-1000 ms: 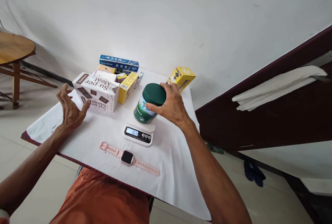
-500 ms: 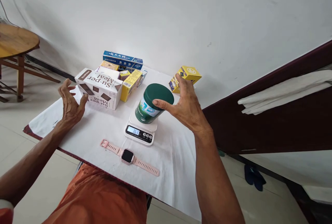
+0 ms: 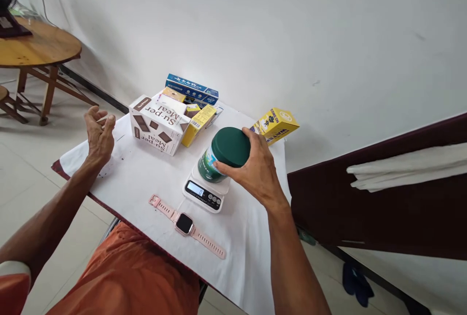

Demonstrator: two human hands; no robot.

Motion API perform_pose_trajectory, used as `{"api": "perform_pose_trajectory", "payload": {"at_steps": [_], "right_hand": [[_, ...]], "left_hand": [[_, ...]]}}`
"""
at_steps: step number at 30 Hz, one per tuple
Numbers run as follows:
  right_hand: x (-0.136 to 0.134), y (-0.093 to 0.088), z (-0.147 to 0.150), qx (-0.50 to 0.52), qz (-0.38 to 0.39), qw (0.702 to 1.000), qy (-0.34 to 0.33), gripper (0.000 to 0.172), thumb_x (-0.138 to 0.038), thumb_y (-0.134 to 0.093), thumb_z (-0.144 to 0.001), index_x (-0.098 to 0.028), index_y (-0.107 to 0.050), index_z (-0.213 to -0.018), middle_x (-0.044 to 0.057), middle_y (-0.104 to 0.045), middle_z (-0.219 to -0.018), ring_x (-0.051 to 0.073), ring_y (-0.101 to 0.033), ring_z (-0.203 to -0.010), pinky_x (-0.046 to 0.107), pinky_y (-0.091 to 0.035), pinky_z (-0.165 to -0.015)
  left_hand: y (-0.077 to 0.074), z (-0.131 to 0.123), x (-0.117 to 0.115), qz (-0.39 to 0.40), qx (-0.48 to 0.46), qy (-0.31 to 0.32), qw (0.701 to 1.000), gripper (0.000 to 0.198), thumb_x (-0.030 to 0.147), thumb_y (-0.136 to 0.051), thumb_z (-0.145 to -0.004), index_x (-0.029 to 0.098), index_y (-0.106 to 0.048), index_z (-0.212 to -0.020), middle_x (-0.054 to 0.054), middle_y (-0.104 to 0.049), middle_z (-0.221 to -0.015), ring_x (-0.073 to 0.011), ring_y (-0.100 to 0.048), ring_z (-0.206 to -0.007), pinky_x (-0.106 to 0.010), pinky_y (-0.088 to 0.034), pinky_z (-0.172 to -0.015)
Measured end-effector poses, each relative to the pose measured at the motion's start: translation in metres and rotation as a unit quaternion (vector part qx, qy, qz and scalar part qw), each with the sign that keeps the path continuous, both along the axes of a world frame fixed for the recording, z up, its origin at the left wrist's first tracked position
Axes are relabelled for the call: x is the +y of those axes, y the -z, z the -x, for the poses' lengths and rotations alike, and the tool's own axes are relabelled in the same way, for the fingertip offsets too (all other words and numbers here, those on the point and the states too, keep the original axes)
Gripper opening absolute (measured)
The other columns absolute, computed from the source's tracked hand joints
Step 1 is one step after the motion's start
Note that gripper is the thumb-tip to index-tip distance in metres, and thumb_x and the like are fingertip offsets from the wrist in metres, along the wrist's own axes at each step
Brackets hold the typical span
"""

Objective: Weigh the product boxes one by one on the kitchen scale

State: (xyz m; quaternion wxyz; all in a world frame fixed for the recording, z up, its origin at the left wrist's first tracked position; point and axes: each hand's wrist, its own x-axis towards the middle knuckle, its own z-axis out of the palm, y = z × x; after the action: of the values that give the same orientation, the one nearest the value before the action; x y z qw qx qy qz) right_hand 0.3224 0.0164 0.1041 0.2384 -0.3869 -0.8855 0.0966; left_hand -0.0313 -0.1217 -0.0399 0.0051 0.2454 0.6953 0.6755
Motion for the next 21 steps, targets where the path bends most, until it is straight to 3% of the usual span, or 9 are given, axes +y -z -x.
{"api": "perform_pose_trajectory", "payload": {"at_steps": [6,11,16,18,21], "right_hand": [[-0.051,-0.020,0.041,0.028,0.015,0.990,-0.137,0.095,-0.063,-0.087,-0.070,-0.029,-0.048,-0.150,0.012,-0.058,-0.144,0.039,-0.055,-0.135,0.061,-0.048,-0.112],[-0.090,0.015,0.106,0.082,0.061,0.970,-0.218,0.102,-0.056,-0.090,-0.068,-0.029,-0.042,-0.153,0.012,-0.056,-0.143,0.037,-0.054,-0.135,0.062,-0.047,-0.114],[-0.101,0.050,0.163,0.112,0.048,0.974,-0.193,0.114,-0.051,-0.092,-0.068,-0.019,-0.031,-0.159,0.019,-0.052,-0.144,0.038,-0.048,-0.138,0.062,-0.045,-0.117],[-0.099,0.055,0.176,0.115,0.047,0.977,-0.172,0.116,-0.054,-0.091,-0.069,-0.017,-0.029,-0.160,0.022,-0.050,-0.144,0.039,-0.048,-0.139,0.062,-0.044,-0.117],[-0.096,0.056,0.186,0.104,0.056,0.982,-0.147,0.118,-0.061,-0.090,-0.070,-0.015,-0.030,-0.160,0.023,-0.050,-0.144,0.041,-0.048,-0.139,0.065,-0.044,-0.117]], "left_hand": [[-0.001,0.000,-0.002,-0.020,0.010,-0.002,1.000,0.061,0.057,-0.063,-0.095,0.025,-0.043,-0.142,-0.015,-0.058,-0.137,-0.0256,-0.065,-0.112,-0.046,-0.056,-0.097],[0.000,0.007,-0.005,-0.057,0.001,-0.034,0.998,0.060,0.062,-0.056,-0.098,0.022,-0.045,-0.141,-0.016,-0.059,-0.135,-0.0253,-0.066,-0.116,-0.043,-0.056,-0.099],[-0.004,0.015,-0.008,-0.085,-0.035,-0.085,0.992,0.047,0.056,-0.048,-0.103,0.022,-0.048,-0.135,-0.013,-0.061,-0.133,-0.0204,-0.068,-0.111,-0.034,-0.058,-0.090],[-0.007,0.014,-0.008,-0.091,-0.053,-0.087,0.991,0.042,0.053,-0.047,-0.103,0.021,-0.050,-0.131,-0.012,-0.062,-0.130,-0.0198,-0.069,-0.106,-0.032,-0.057,-0.087],[-0.011,0.008,-0.008,-0.080,-0.072,-0.042,0.993,0.037,0.048,-0.051,-0.103,0.019,-0.051,-0.126,-0.011,-0.065,-0.122,-0.0193,-0.070,-0.101,-0.031,-0.056,-0.083]]}}
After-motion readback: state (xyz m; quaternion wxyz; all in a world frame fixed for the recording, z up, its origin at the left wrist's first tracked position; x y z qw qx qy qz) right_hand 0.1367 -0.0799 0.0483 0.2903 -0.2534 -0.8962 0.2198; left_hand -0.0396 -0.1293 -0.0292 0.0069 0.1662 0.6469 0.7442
